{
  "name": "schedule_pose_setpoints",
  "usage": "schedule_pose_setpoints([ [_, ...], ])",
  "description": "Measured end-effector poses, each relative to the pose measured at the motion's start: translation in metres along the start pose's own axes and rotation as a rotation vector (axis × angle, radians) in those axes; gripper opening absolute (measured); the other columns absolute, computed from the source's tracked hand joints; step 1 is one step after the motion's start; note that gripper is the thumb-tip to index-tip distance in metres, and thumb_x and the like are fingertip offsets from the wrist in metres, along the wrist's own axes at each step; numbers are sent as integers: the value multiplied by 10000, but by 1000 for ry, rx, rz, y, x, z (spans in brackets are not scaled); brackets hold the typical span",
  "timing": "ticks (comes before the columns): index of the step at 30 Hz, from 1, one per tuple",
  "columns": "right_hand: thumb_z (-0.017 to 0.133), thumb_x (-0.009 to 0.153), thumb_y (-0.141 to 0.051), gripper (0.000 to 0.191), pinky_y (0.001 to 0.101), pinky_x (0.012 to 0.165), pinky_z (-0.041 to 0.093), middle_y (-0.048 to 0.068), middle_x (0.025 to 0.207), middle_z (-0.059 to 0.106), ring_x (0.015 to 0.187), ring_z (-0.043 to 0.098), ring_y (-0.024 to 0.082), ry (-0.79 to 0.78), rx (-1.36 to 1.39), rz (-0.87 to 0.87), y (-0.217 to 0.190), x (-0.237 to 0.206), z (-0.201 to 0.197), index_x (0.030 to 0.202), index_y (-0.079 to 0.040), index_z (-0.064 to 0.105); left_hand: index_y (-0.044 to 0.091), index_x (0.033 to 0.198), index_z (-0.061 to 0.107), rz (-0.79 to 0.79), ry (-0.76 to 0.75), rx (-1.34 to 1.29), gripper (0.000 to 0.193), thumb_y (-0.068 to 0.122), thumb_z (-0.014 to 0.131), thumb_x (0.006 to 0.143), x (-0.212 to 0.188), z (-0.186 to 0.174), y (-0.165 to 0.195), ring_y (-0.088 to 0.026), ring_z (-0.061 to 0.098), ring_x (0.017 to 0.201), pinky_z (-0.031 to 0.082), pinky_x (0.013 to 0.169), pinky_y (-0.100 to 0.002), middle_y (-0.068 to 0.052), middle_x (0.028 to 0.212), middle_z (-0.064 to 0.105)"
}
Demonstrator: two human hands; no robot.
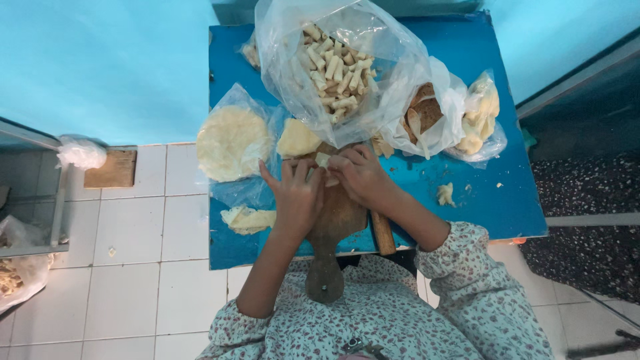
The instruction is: The person sits at a blue table and folds small square dough pieces by hand on a wooden board, pressing each folded piece and stacking the finished pieces on the board. They occasionally reach into a plastic bag to take dough pieces and use a spoon to add filling from a bag before folding.
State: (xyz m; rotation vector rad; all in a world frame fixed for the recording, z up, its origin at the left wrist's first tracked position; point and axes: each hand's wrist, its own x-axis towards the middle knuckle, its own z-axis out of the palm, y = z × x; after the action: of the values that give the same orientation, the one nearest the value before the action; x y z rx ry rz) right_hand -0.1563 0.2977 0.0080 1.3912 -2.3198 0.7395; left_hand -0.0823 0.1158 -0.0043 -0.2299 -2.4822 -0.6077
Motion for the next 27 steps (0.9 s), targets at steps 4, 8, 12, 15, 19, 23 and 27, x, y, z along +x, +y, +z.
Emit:
schedule_pose_setpoints([
  [4,727,872,-19,342,477,938,470,114,1059,628,1008,617,325,38,-53,-15,-5,-6,-3,1167,-65,561,124,895,710,-14,-10,17,32,143,717,870,0,2,-1,-290,569,1116,162,1103,-818,-8,1090,627],
  [8,699,864,-46,366,486,928,460,83,1125,680,1051,620,287,-51,-146,-47,-12,-6,-8,1213,-72,591,125,1006,722,-33,-23,34,146,166,729,866,-1,2,-2,-283,566,1126,168,1117,-809,-19,1109,624],
  [12,662,835,-128,476,515,881,423,64,1063,711,1093,634,255,-168,-336,-34,-16,-1,-6,1302,-59,599,101,1290,667,-88,-32,35,456,204,741,852,-3,3,-3,-285,559,1135,176,1112,-797,-57,1191,596],
  [15,658,863,-161,536,486,848,394,81,1082,731,1142,629,250,-131,-362,-27,-14,2,-1,1377,-34,577,109,1369,600,-128,-56,56,561,234,753,844,-3,4,-3,-289,557,1143,176,1115,-797,-70,1218,577],
  [19,665,861,-153,578,462,929,440,55,1032,730,1131,626,248,-126,-383,-58,-3,7,3,1424,-55,580,92,1421,539,-135,-55,72,644,252,757,837,-3,5,0,-301,550,1157,180,1118,-796,-87,1243,572],
  [23,662,864,-127,484,439,933,470,79,1085,735,1156,643,281,-58,-312,-98,2,5,1,1338,-61,590,61,1469,496,-167,-33,-7,686,253,756,863,-1,5,3,-321,539,1176,176,1100,-790,-105,1251,561],
  [27,726,960,-97,364,385,947,531,165,1174,673,1142,654,287,188,200,208,-21,-1,-5,1260,-97,520,92,1431,518,-140,45,-88,620,239,749,875,-3,-1,2,-312,550,1192,154,1139,-774,-95,1275,568],
])
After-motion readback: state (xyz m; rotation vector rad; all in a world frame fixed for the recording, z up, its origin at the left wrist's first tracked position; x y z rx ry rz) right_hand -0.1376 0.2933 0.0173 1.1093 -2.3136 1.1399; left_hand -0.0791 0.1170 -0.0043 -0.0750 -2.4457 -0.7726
